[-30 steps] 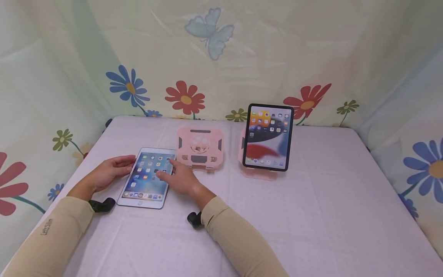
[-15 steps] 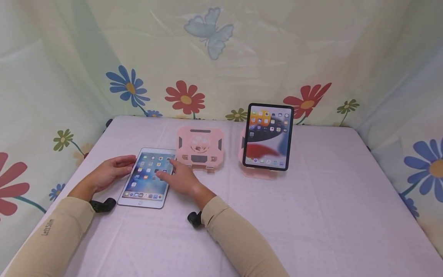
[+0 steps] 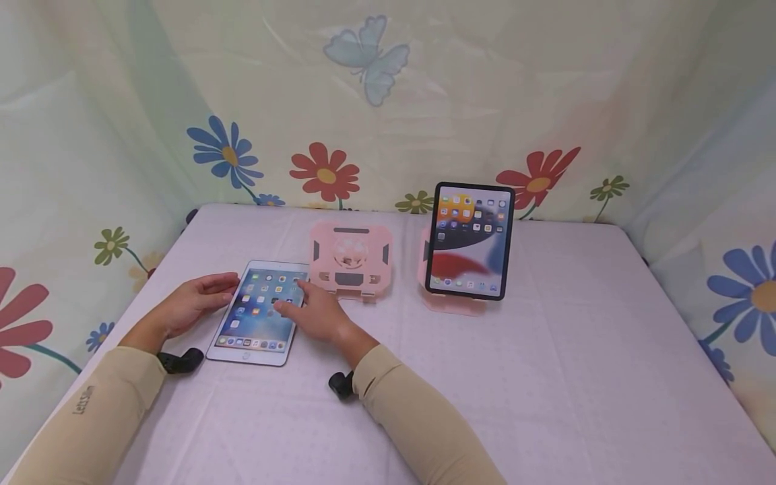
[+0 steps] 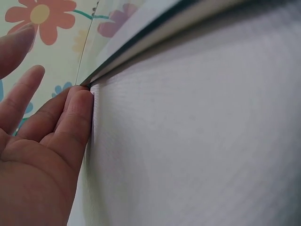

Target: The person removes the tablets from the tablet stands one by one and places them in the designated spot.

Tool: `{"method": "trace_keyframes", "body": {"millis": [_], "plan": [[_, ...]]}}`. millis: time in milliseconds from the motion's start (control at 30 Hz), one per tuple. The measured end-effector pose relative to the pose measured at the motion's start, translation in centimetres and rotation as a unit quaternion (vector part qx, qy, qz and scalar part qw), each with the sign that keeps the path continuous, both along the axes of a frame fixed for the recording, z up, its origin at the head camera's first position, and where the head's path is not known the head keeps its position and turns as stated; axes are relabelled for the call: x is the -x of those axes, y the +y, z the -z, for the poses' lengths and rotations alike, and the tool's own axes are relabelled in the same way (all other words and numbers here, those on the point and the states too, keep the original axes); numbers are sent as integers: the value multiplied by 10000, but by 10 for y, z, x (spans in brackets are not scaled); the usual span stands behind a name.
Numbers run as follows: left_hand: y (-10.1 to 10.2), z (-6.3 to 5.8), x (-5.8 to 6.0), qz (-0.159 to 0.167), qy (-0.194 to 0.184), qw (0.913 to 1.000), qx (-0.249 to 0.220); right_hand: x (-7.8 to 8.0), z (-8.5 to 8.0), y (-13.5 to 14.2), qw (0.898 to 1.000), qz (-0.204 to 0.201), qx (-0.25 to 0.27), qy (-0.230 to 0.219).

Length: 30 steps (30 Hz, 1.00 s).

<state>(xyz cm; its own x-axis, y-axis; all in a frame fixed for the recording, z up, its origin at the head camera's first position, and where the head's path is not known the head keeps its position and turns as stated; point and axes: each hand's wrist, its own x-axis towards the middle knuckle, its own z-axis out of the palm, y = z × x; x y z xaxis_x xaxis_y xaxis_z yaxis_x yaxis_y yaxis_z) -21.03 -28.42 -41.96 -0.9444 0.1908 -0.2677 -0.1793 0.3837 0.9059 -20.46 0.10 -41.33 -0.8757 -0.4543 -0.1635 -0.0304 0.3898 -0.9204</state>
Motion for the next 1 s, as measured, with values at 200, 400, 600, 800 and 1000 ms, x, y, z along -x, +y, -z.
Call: {"method": "trace_keyframes", "body": {"millis": [200,400,600,800,1000], "plan": [[2,-4,-2,-198,54,9998,33,-1,0,1,9998,-74,-126,126],[9,-16,-2,-492,451,9977,125,-4,-5,12,9991,-201,-152,332],[29,-30,-6,-316,883,9956,2,-6,-12,38,9985,-213,227,449],[53,-41,-7,-188,1134,9933,-140,-7,-19,64,9947,-175,665,766],[77,-49,-5,26,1236,9914,-433,-10,-30,94,9877,-22,1065,1145]]}}
